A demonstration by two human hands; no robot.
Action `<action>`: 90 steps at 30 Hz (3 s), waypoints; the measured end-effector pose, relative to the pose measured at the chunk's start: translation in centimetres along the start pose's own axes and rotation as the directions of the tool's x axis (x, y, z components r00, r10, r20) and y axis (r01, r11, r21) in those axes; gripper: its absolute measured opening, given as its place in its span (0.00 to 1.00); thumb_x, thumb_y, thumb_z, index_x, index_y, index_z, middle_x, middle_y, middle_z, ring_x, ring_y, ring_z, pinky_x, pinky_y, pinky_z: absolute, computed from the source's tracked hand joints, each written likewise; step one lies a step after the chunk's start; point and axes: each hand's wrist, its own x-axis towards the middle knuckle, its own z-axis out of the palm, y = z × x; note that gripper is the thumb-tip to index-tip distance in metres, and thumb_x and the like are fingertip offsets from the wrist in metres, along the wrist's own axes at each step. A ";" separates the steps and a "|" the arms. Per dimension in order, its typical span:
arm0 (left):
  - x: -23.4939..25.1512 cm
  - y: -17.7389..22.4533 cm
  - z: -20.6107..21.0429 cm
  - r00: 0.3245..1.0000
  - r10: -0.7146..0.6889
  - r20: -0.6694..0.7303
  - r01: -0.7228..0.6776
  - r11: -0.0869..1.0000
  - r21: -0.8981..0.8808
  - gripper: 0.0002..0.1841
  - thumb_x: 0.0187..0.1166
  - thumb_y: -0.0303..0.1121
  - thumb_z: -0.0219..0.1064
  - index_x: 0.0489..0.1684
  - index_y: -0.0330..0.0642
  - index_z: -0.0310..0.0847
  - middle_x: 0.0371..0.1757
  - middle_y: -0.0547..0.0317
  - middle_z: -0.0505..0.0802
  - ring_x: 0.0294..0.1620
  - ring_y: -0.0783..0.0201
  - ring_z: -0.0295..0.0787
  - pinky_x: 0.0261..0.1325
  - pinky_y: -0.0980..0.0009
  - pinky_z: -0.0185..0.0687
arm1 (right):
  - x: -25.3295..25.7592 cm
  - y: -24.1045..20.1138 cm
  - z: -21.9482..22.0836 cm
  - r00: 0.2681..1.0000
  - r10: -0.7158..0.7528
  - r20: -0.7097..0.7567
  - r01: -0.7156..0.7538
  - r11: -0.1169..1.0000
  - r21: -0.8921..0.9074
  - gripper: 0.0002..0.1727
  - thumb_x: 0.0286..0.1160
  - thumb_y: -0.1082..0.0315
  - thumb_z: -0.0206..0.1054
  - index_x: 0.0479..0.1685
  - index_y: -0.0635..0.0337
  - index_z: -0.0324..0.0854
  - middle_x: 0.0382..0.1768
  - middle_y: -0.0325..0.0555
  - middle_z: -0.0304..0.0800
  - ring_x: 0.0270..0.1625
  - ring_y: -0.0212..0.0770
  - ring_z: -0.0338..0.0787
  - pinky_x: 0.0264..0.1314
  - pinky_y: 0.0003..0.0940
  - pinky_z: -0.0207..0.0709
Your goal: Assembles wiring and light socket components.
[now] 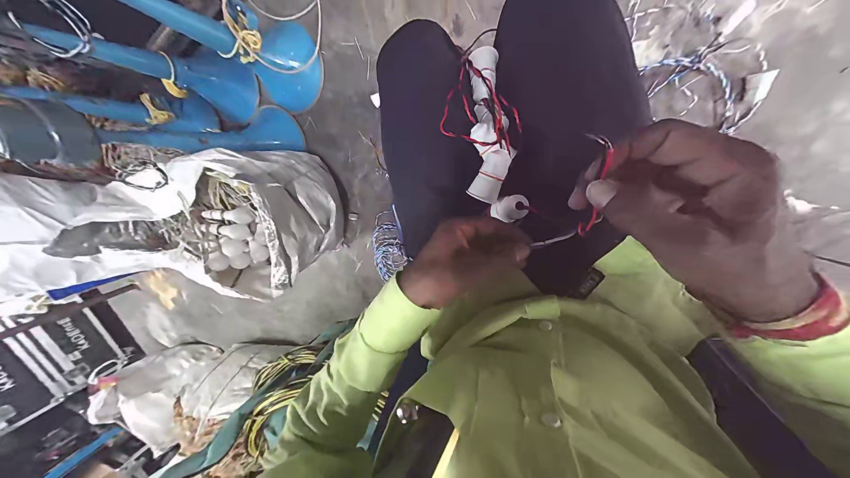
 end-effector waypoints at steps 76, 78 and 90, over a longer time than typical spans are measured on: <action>0.5 -0.9 2.7 0.955 0.079 -0.286 -0.151 0.959 -0.239 0.05 0.75 0.18 0.71 0.42 0.32 0.90 0.30 0.60 0.91 0.25 0.76 0.80 0.29 0.81 0.77 | -1.9 0.2 1.9 0.963 -0.269 -0.032 0.207 0.806 -0.554 0.07 0.69 0.65 0.76 0.36 0.59 0.95 0.40 0.48 0.93 0.49 0.39 0.87 0.54 0.36 0.77; 0.5 -1.0 2.9 0.954 0.082 -0.289 -0.154 0.960 -0.236 0.05 0.75 0.19 0.71 0.42 0.32 0.91 0.30 0.60 0.92 0.26 0.77 0.81 0.29 0.82 0.77 | -2.0 0.0 2.0 0.966 -0.258 -0.025 0.198 0.794 -0.575 0.08 0.69 0.65 0.74 0.34 0.60 0.95 0.38 0.48 0.93 0.47 0.40 0.86 0.53 0.37 0.74; 0.7 -1.4 3.5 0.907 0.266 -0.326 -0.299 0.953 -0.055 0.05 0.75 0.19 0.72 0.43 0.30 0.92 0.38 0.56 0.94 0.34 0.73 0.88 0.37 0.78 0.86 | -2.1 -0.5 2.0 0.973 -0.230 -0.014 0.177 0.786 -0.592 0.08 0.68 0.65 0.72 0.29 0.60 0.92 0.34 0.48 0.93 0.46 0.39 0.86 0.51 0.34 0.74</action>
